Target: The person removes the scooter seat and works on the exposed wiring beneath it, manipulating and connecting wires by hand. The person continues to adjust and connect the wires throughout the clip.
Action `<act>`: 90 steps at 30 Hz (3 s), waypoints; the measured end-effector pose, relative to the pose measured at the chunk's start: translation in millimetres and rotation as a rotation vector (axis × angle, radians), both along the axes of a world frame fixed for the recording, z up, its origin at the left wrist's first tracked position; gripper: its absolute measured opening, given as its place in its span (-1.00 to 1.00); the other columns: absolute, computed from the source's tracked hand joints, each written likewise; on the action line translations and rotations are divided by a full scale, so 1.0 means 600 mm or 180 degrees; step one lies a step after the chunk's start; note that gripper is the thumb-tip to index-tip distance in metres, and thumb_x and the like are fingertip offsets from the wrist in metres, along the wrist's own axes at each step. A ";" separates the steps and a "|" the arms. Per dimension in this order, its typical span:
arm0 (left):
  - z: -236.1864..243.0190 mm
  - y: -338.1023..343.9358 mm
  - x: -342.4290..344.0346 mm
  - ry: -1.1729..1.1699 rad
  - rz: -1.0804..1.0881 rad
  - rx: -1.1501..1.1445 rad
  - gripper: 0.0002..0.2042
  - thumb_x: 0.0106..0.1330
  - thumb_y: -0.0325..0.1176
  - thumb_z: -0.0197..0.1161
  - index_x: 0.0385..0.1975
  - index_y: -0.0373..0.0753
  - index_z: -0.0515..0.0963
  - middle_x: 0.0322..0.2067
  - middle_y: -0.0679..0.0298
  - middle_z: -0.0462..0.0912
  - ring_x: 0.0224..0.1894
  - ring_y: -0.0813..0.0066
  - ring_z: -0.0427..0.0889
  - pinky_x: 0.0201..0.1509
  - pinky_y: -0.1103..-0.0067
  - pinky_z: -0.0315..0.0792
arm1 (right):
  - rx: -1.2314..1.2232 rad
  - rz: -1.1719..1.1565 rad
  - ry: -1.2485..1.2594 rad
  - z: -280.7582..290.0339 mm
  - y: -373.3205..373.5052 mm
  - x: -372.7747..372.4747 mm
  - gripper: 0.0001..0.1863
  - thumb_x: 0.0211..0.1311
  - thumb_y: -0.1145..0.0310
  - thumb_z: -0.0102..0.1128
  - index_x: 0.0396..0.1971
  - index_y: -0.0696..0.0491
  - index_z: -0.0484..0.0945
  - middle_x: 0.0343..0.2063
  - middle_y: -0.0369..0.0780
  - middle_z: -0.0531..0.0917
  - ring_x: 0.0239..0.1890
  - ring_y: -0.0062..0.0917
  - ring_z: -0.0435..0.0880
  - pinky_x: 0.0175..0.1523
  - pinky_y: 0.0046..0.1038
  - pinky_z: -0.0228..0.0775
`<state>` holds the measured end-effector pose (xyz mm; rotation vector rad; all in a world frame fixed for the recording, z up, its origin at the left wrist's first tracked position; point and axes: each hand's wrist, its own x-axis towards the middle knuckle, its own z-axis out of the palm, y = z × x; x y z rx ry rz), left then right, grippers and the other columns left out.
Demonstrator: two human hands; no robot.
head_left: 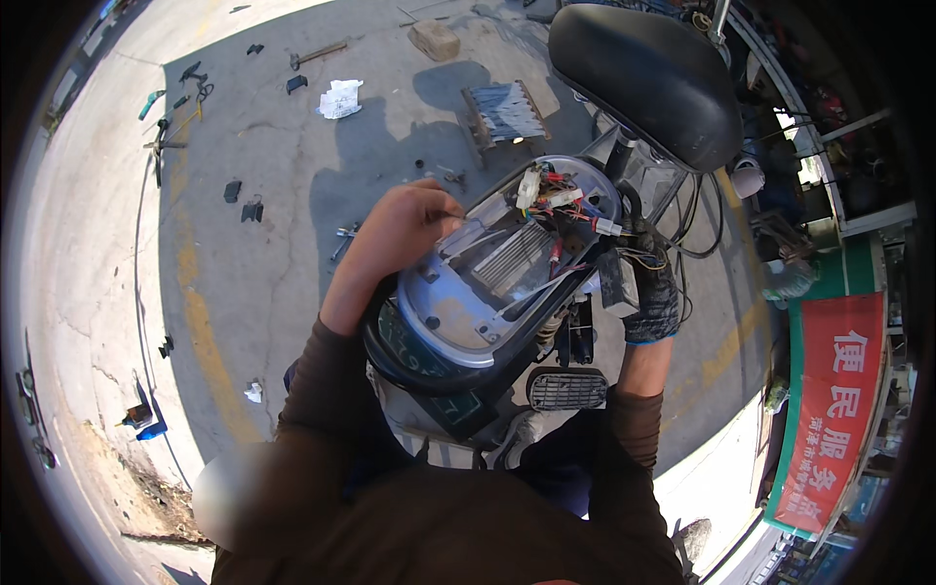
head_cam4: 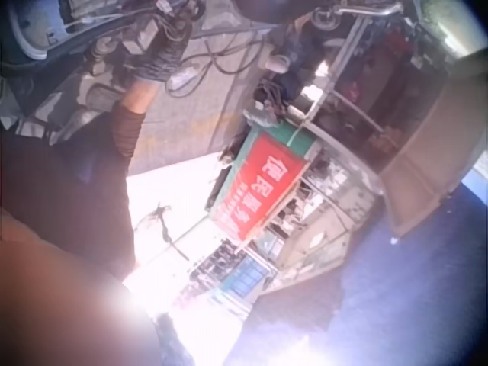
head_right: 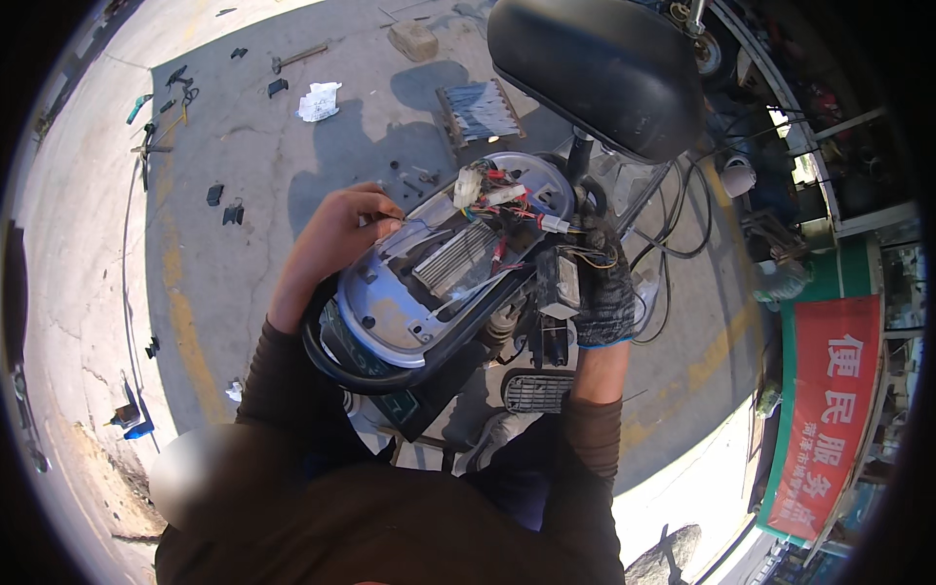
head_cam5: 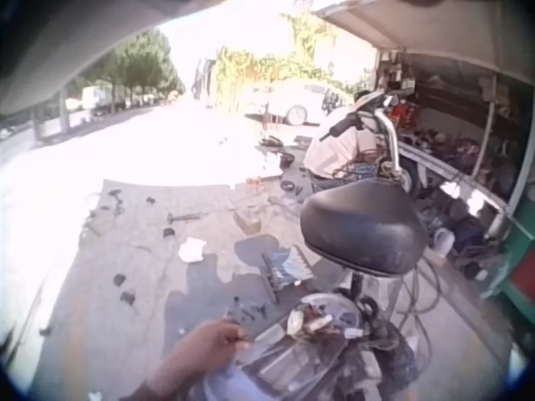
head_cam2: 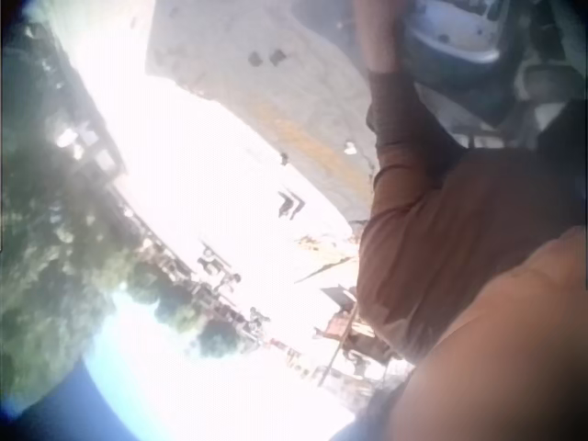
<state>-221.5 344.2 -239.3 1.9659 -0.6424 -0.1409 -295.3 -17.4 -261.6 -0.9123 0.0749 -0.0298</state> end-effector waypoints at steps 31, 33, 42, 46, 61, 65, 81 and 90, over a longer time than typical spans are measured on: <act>0.002 -0.003 -0.010 0.1281 -0.0926 -0.2025 -0.88 0.37 -0.54 0.14 -0.15 -0.31 0.52 -0.05 0.15 0.64 0.07 0.45 0.58 0.22 0.45 0.40 | -0.2889 -0.0546 -0.0300 -0.070 -0.039 -0.016 -0.54 0.44 0.46 -0.05 0.31 0.04 0.34 0.12 -0.24 0.59 -0.22 -0.61 0.44 -0.17 -0.59 0.21; 0.007 -0.001 -0.012 0.1250 -0.0842 -0.2033 -0.90 0.37 -0.54 0.13 -0.17 -0.32 0.50 -0.05 0.12 0.64 0.05 0.44 0.60 0.20 0.47 0.42 | -0.0474 0.0157 -0.0146 -0.040 -0.023 -0.021 -0.48 0.34 0.52 0.02 0.32 0.02 0.34 0.12 -0.23 0.59 -0.26 -0.59 0.53 -0.23 -0.57 0.34; 0.010 -0.007 -0.010 0.1399 -0.0631 -0.1938 -0.95 0.42 -0.55 0.08 -0.20 -0.34 0.46 -0.08 0.12 0.62 0.02 0.43 0.63 0.12 0.53 0.45 | -0.0169 0.0145 -0.0001 -0.004 -0.020 -0.042 -0.51 0.25 0.55 0.15 0.20 0.09 0.43 0.10 -0.19 0.60 -0.12 -0.52 0.60 -0.08 -0.51 0.46; 0.005 -0.002 -0.009 0.1349 -0.0354 -0.1690 -0.94 0.41 -0.50 0.12 -0.22 -0.34 0.47 -0.13 0.17 0.63 -0.03 0.48 0.63 0.11 0.56 0.44 | -0.1104 0.0012 -0.0008 0.001 -0.008 -0.038 -0.57 0.24 0.53 0.19 0.14 0.15 0.48 0.09 -0.18 0.60 -0.01 -0.48 0.59 0.04 -0.49 0.45; -0.001 -0.004 -0.005 0.1348 -0.0252 -0.1509 -0.91 0.41 -0.48 0.14 -0.21 -0.37 0.51 -0.24 0.25 0.66 -0.10 0.57 0.62 0.02 0.63 0.44 | -0.1817 -0.0082 -0.0088 0.061 0.033 -0.041 -0.60 0.26 0.37 0.29 0.06 0.21 0.54 -0.10 -0.21 0.68 -0.14 -0.60 0.62 -0.05 -0.58 0.49; -0.007 -0.001 -0.003 0.1336 -0.0303 -0.1526 -0.90 0.41 -0.48 0.14 -0.19 -0.37 0.52 -0.24 0.26 0.66 -0.12 0.57 0.62 0.01 0.63 0.43 | -0.2916 -0.0065 -0.0717 0.039 0.007 -0.027 -0.61 0.30 0.42 0.23 0.09 0.24 0.51 -0.04 -0.17 0.66 -0.08 -0.58 0.62 -0.01 -0.58 0.49; -0.002 -0.004 -0.006 0.1365 -0.0189 -0.1509 -0.89 0.41 -0.49 0.12 -0.18 -0.39 0.52 -0.23 0.23 0.67 -0.13 0.57 0.62 0.02 0.61 0.44 | -0.2958 -0.0037 -0.0689 0.023 -0.030 -0.028 -0.55 0.08 0.59 0.26 0.05 0.08 0.58 -0.02 -0.10 0.65 0.06 -0.28 0.62 0.16 -0.35 0.47; 0.012 -0.006 -0.011 0.1300 -0.0246 -0.1374 -0.89 0.37 -0.52 0.15 -0.19 -0.40 0.54 -0.22 0.24 0.68 -0.15 0.63 0.60 0.01 0.66 0.44 | -0.0717 -0.0542 0.0665 -0.001 -0.069 -0.014 -0.72 0.29 0.45 0.20 -0.02 0.15 0.59 -0.33 -0.22 0.70 -0.46 -0.58 0.61 -0.42 -0.57 0.46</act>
